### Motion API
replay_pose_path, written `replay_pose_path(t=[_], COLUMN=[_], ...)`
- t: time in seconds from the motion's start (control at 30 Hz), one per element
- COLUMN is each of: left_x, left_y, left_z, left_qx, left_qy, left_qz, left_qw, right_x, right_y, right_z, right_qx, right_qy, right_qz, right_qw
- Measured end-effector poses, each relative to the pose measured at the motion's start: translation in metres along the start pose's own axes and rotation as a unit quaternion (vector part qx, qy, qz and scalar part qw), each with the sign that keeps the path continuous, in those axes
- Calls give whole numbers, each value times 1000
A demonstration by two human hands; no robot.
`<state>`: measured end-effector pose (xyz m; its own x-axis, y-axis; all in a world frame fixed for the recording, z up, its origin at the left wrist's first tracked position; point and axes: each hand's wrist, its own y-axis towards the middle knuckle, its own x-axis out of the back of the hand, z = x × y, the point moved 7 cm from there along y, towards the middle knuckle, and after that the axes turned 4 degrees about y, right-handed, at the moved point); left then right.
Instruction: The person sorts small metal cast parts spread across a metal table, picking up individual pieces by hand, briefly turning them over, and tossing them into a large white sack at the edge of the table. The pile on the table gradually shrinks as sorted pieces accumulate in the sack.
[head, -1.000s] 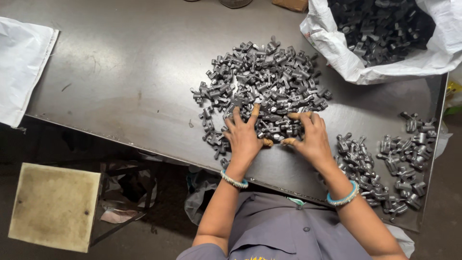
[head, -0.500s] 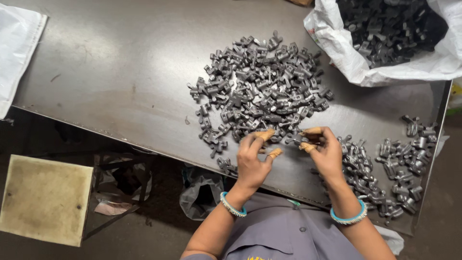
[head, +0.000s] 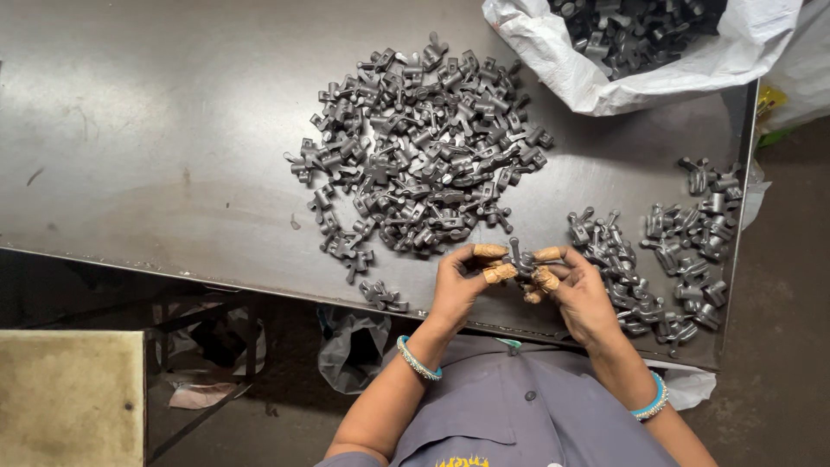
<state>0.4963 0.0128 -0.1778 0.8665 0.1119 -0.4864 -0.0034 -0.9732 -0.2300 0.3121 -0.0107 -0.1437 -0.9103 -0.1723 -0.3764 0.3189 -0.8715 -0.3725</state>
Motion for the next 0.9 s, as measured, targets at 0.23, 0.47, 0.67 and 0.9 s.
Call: replay_pose_path(t=[0.23, 0.47, 0.67, 0.9], left_x=[-7, -9, -6, 16], left_y=[0, 0, 0, -2], left_z=[10, 0, -3, -1], left_qx=[30, 21, -6, 4], left_qy=[-35, -22, -13, -96], left_qz=[17, 33, 32, -31], left_qw=[999, 999, 999, 995], right_x=[8, 6, -11, -45], right_y=[-8, -6, 1, 30], right_z=[-3, 3, 17, 45], right_qx=[-16, 52, 115, 126], right_qy=[2, -110, -210, -275], right_qz=[-13, -14, 2, 50], right_qw=[1000, 992, 971, 952])
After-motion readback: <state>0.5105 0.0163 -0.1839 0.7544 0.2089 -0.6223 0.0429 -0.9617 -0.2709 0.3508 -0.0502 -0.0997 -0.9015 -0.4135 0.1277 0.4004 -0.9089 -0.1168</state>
